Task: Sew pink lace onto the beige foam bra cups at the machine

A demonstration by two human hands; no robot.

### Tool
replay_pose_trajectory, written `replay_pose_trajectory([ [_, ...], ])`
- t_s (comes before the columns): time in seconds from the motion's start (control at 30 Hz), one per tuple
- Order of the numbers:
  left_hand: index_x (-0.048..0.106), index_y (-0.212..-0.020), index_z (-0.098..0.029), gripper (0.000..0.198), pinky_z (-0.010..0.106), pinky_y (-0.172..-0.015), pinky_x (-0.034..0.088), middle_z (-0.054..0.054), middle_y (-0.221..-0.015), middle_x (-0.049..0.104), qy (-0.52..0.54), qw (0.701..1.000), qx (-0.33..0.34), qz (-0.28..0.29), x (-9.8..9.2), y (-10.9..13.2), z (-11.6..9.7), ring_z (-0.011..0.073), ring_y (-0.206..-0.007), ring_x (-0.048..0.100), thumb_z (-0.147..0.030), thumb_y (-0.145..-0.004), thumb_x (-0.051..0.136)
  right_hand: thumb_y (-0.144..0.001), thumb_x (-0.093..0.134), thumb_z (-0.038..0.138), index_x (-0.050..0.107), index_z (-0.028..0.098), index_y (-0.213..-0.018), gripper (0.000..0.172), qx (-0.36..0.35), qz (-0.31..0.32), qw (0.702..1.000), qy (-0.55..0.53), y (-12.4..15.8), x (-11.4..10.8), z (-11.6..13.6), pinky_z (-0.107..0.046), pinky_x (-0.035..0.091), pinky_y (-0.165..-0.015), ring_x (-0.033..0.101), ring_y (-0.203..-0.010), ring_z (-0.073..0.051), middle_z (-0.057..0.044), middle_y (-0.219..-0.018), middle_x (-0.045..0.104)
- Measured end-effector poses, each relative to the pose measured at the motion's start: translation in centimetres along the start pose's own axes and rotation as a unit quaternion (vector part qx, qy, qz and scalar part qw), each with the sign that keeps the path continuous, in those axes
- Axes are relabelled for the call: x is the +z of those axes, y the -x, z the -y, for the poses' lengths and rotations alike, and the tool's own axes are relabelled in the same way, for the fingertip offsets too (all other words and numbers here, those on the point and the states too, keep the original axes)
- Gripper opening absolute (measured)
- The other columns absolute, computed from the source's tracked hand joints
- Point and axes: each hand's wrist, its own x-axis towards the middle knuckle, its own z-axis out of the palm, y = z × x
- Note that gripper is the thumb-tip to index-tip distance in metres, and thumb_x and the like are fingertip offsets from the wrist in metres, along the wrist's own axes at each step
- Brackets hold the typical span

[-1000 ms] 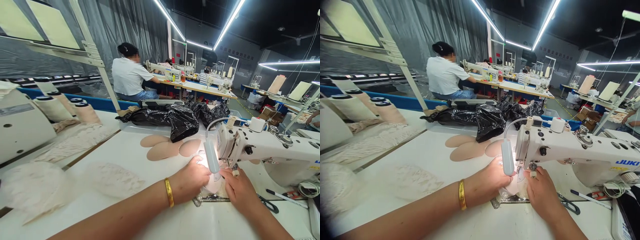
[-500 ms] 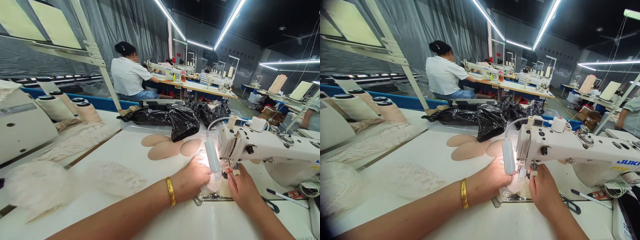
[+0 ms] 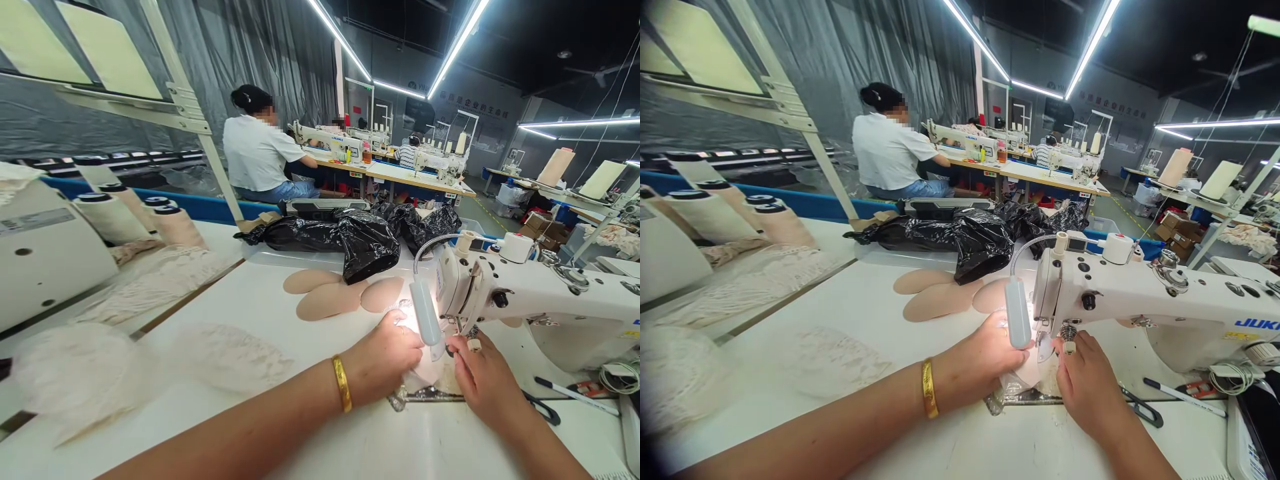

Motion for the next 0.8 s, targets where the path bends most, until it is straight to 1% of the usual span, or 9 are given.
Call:
replay_pose_trajectory([
  [0.07,0.06,-0.074,-0.02,0.02,0.046,-0.095,0.041,0.003,-0.079,0.065,-0.005,1.0,-0.001,-0.001,-0.1,0.0,-0.1,0.0234,-0.082,0.061,-0.002,-0.066,0.064,-0.095,0.043,0.004,0.057,0.023,-0.117,0.032,-0.013,0.047,0.999,-0.022,0.1,-0.3,0.3,-0.039,0.05,-0.074,0.057,-0.087,-0.025,-0.006,-0.098,0.067],
  [0.13,0.059,-0.076,-0.02,0.018,0.045,-0.088,0.041,0.004,-0.081,0.065,-0.017,1.0,0.0,-0.004,-0.2,0.3,-0.6,0.0225,-0.077,0.058,-0.004,-0.069,0.063,-0.092,0.043,0.001,0.059,0.023,-0.109,0.032,-0.029,0.094,0.994,-0.053,0.2,-0.6,0.6,-0.036,0.047,-0.074,0.055,-0.083,-0.022,-0.004,-0.095,0.065],
  [0.23,0.058,-0.081,-0.02,0.015,0.043,-0.081,0.039,0.003,-0.083,0.064,-0.018,1.0,0.02,-0.005,-0.4,1.1,-2.0,0.02,-0.07,0.053,-0.008,-0.073,0.062,-0.09,0.045,0.0,0.061,0.023,-0.102,0.03,-0.04,0.131,0.988,-0.072,0.3,-0.8,0.9,-0.034,0.044,-0.075,0.054,-0.083,-0.021,-0.003,-0.093,0.063],
  [0.33,0.058,-0.083,-0.021,0.016,0.044,-0.086,0.037,0.0,-0.082,0.062,0.001,1.0,0.025,-0.014,-0.5,1.5,-3.1,0.0186,-0.069,0.051,-0.008,-0.074,0.062,-0.089,0.046,-0.001,0.06,0.022,-0.098,0.029,-0.036,0.136,0.987,-0.079,0.2,-0.9,1.0,-0.034,0.041,-0.076,0.054,-0.084,-0.021,-0.003,-0.094,0.062],
  [0.4,0.056,-0.08,-0.021,0.016,0.044,-0.088,0.035,-0.001,-0.08,0.061,-0.001,1.0,0.02,-0.022,-0.4,1.6,-3.2,0.0177,-0.067,0.05,-0.007,-0.075,0.061,-0.089,0.047,-0.001,0.06,0.022,-0.098,0.028,-0.029,0.14,0.987,-0.078,0.2,-0.9,1.0,-0.034,0.04,-0.076,0.053,-0.084,-0.021,-0.003,-0.094,0.062],
  [0.5,0.054,-0.077,-0.02,0.016,0.043,-0.084,0.034,-0.002,-0.079,0.059,-0.014,1.0,0.021,-0.017,-0.2,1.4,-2.7,0.0161,-0.064,0.046,-0.007,-0.072,0.063,-0.09,0.046,0.0,0.06,0.022,-0.1,0.028,-0.023,0.146,0.987,-0.065,0.1,-0.6,1.0,-0.033,0.04,-0.074,0.053,-0.083,-0.021,-0.003,-0.093,0.061],
  [0.63,0.05,-0.071,-0.019,0.02,0.04,-0.077,0.033,-0.002,-0.075,0.057,-0.025,1.0,0.018,0.004,-0.2,0.9,-1.8,0.0148,-0.061,0.044,-0.007,-0.067,0.066,-0.088,0.045,-0.001,0.062,0.022,-0.104,0.032,-0.009,0.141,0.989,-0.034,0.0,0.1,0.9,-0.032,0.039,-0.068,0.054,-0.082,-0.022,-0.004,-0.09,0.06],
  [0.7,0.048,-0.067,-0.018,0.02,0.04,-0.078,0.033,-0.001,-0.072,0.057,-0.024,1.0,0.013,-0.004,-0.2,0.6,-1.5,0.0154,-0.062,0.046,-0.006,-0.07,0.064,-0.087,0.046,0.0,0.062,0.022,-0.106,0.033,0.0,0.136,0.991,-0.016,-0.1,0.6,0.8,-0.031,0.039,-0.066,0.054,-0.082,-0.023,-0.004,-0.089,0.059],
  [0.8,0.05,-0.064,-0.018,0.021,0.041,-0.083,0.035,0.0,-0.071,0.058,-0.008,1.0,0.005,-0.03,-0.2,0.3,-0.9,0.017,-0.067,0.051,-0.006,-0.077,0.063,-0.086,0.049,0.002,0.062,0.023,-0.109,0.034,0.008,0.122,0.992,0.004,-0.1,1.1,0.6,-0.031,0.039,-0.064,0.056,-0.084,-0.024,-0.005,-0.091,0.059],
])
